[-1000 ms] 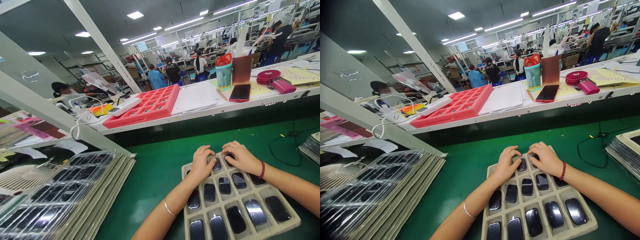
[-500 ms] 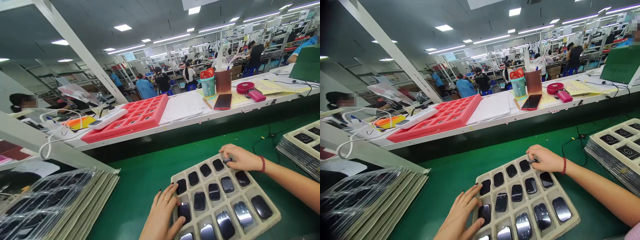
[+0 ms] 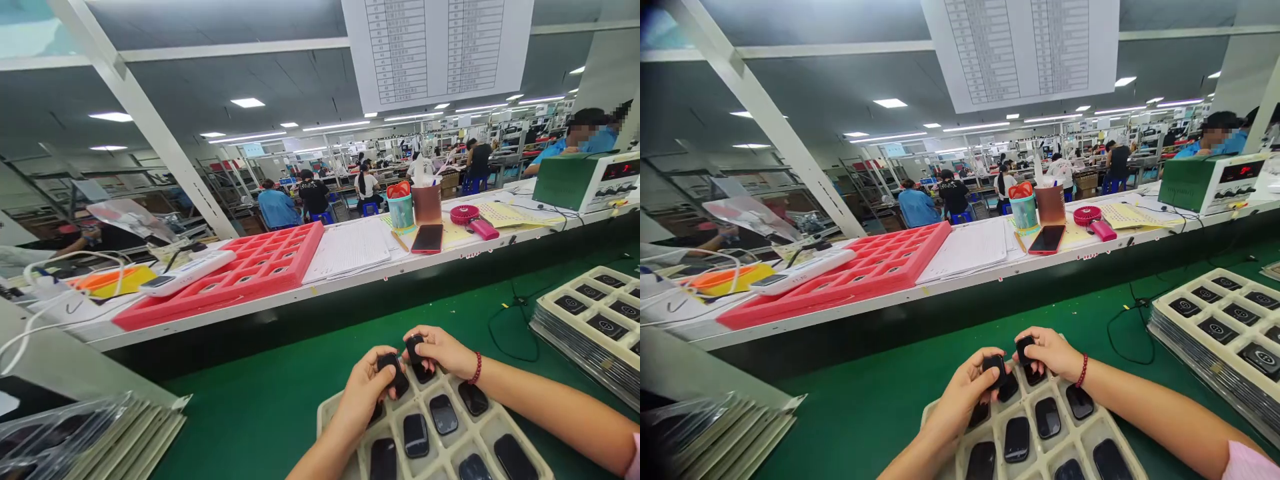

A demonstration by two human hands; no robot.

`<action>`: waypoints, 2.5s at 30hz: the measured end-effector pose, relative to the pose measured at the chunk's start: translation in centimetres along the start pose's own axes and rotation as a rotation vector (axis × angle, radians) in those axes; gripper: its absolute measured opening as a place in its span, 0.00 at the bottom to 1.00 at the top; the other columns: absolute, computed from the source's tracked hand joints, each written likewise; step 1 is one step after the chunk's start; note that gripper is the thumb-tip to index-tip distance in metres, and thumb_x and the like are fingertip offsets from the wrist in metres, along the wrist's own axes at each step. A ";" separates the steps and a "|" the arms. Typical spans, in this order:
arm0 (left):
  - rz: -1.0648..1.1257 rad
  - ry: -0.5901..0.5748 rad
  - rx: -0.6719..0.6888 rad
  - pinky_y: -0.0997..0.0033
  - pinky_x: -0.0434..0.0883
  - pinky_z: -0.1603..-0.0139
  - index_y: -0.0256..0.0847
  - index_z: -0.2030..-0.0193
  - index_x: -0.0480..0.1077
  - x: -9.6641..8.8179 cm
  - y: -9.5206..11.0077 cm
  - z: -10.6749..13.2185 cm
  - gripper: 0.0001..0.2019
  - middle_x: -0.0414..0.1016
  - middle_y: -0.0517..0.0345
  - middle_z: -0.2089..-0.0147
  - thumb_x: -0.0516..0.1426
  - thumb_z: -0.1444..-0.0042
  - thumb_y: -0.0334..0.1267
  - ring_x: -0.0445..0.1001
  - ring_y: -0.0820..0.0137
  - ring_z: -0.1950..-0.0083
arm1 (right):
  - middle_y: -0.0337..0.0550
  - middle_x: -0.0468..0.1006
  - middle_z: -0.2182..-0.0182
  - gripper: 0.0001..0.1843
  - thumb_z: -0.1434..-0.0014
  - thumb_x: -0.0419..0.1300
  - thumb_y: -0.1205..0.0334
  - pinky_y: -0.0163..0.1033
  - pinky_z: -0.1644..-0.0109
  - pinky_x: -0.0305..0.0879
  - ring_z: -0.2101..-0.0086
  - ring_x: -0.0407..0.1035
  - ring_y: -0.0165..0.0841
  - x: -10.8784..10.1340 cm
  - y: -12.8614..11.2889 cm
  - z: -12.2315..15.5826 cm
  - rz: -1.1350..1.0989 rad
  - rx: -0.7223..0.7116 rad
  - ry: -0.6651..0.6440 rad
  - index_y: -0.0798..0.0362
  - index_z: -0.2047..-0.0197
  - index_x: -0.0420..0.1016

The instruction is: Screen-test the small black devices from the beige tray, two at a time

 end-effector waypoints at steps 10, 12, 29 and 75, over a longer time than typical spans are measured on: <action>0.287 0.050 -0.049 0.77 0.62 0.74 0.41 0.39 0.60 -1.5 -1.2 0.0 0.33 0.72 0.48 0.55 0.63 0.51 0.45 0.72 0.71 0.66 | 0.45 0.72 0.59 0.29 0.52 0.69 0.56 0.29 0.76 0.69 0.73 0.69 0.25 0.5 -0.2 0.6 -0.245 -0.022 -0.128 0.51 0.47 0.69; 0.261 0.047 -0.045 0.77 0.62 0.74 0.41 0.39 0.61 -1.4 -1.2 0.2 0.33 0.71 0.51 0.59 0.63 0.51 0.46 0.70 0.72 0.68 | 0.44 0.72 0.60 0.27 0.53 0.70 0.56 0.28 0.76 0.69 0.74 0.69 0.25 0.5 -0.3 0.6 -0.268 -0.018 -0.143 0.53 0.50 0.71; 0.076 0.071 0.002 0.76 0.65 0.72 0.36 0.44 0.62 -1.5 -1.3 -0.2 0.27 0.71 0.52 0.62 0.59 0.49 0.47 0.72 0.69 0.65 | 0.44 0.74 0.64 0.28 0.46 0.61 0.48 0.33 0.69 0.70 0.70 0.73 0.29 1.1 0.2 1.1 0.022 -0.013 -0.165 0.54 0.45 0.66; -0.055 0.027 0.056 0.78 0.62 0.76 0.36 0.57 0.68 -0.6 -1.2 0.2 0.14 0.76 0.53 0.64 0.59 0.50 0.40 0.73 0.72 0.71 | 0.44 0.75 0.64 0.15 0.41 0.55 0.55 0.34 0.70 0.66 0.76 0.66 0.27 1.1 -0.2 1.9 0.323 -0.018 -0.164 0.54 0.55 0.70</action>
Point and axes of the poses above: each hand's wrist, its own z-axis away from the middle knuckle, its own x-axis out of the palm, y = z × x, the point moved 7 cm from there along -z, towards the middle knuckle
